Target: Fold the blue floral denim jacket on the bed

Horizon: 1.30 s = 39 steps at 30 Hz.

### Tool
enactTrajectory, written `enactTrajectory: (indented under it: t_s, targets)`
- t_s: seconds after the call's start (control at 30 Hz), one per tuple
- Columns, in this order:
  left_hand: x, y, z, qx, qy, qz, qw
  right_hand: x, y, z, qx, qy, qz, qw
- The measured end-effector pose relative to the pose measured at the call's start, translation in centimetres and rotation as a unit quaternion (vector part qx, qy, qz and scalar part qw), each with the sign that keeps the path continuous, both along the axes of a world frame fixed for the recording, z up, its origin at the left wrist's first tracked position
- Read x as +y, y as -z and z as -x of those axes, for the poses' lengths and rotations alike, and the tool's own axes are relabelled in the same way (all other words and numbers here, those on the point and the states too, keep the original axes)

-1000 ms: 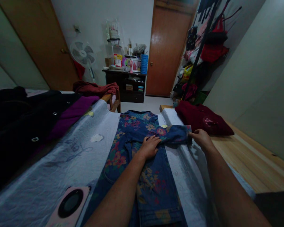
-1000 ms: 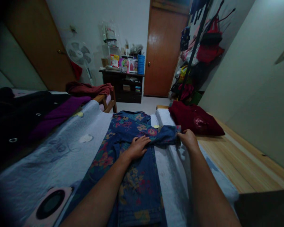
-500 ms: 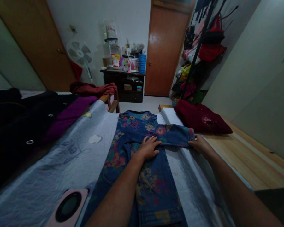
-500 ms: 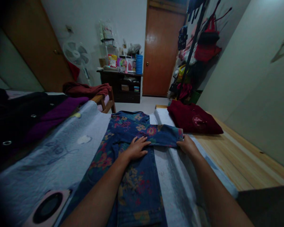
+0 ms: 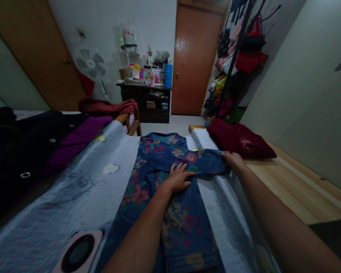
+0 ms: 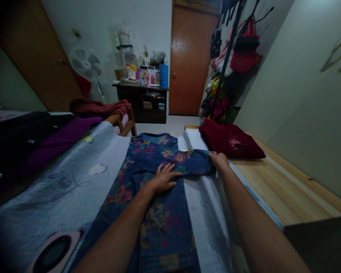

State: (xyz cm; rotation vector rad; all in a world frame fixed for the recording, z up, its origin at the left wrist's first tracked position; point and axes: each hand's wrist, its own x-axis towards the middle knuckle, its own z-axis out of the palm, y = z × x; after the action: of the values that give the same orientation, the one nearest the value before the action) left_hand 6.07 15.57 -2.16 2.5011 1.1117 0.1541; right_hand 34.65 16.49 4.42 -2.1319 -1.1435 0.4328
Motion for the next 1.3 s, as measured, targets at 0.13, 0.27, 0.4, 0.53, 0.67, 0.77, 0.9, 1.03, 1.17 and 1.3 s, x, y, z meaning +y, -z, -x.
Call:
enactTrajectory:
  t_s: [0.13, 0.27, 0.4, 0.53, 0.67, 0.77, 0.9, 1.03, 1.17, 1.3]
  targets:
    - [0.0, 0.0, 0.0, -0.001, 0.001, 0.002, 1.0, 0.6, 0.2, 0.8, 0.008, 0.019, 0.015, 1.0]
    - [-0.1, -0.1, 0.0, 0.0, 0.0, 0.004, 1.0, 0.3, -0.2, 1.2, -0.014, 0.023, 0.002, 1.0]
    - [-0.2, -0.6, 0.1, 0.0, -0.001, 0.012, 1.0, 0.0, -1.1, 2.1, -0.067, 0.03, -0.026, 0.997]
    - [-0.4, -0.8, 0.1, -0.01, -0.002, 0.017, 1.0, -0.1, -1.9, 3.2, -0.16, 0.012, -0.041, 0.986]
    - [-0.1, -1.1, 0.3, -0.033, 0.0, 0.03, 0.999, -0.4, -1.9, 3.1, -0.218, 0.018, -0.026, 0.975]
    - [0.8, -2.0, 1.4, -0.099, -0.025, 0.026, 0.994, -0.5, -1.2, 2.3, -0.242, 0.028, 0.01, 0.97]
    - [2.5, -3.4, 5.3, -0.159, -0.249, -0.064, 0.953, -0.4, 0.0, 1.2, -0.228, 0.033, 0.078, 0.97]
    - [3.2, -3.0, 9.3, -0.055, -0.465, -0.103, 0.878, -0.5, 0.4, 1.3, -0.172, 0.037, 0.107, 0.978]
    - [3.1, -1.3, 10.0, -0.004, -0.446, -0.063, 0.893, -0.8, 0.2, 2.2, -0.176, 0.028, 0.032, 0.983]
    - [3.2, -0.5, 9.4, 0.007, -0.426, -0.087, 0.901, -0.9, 0.0, 2.3, -0.209, 0.014, -0.052, 0.976]
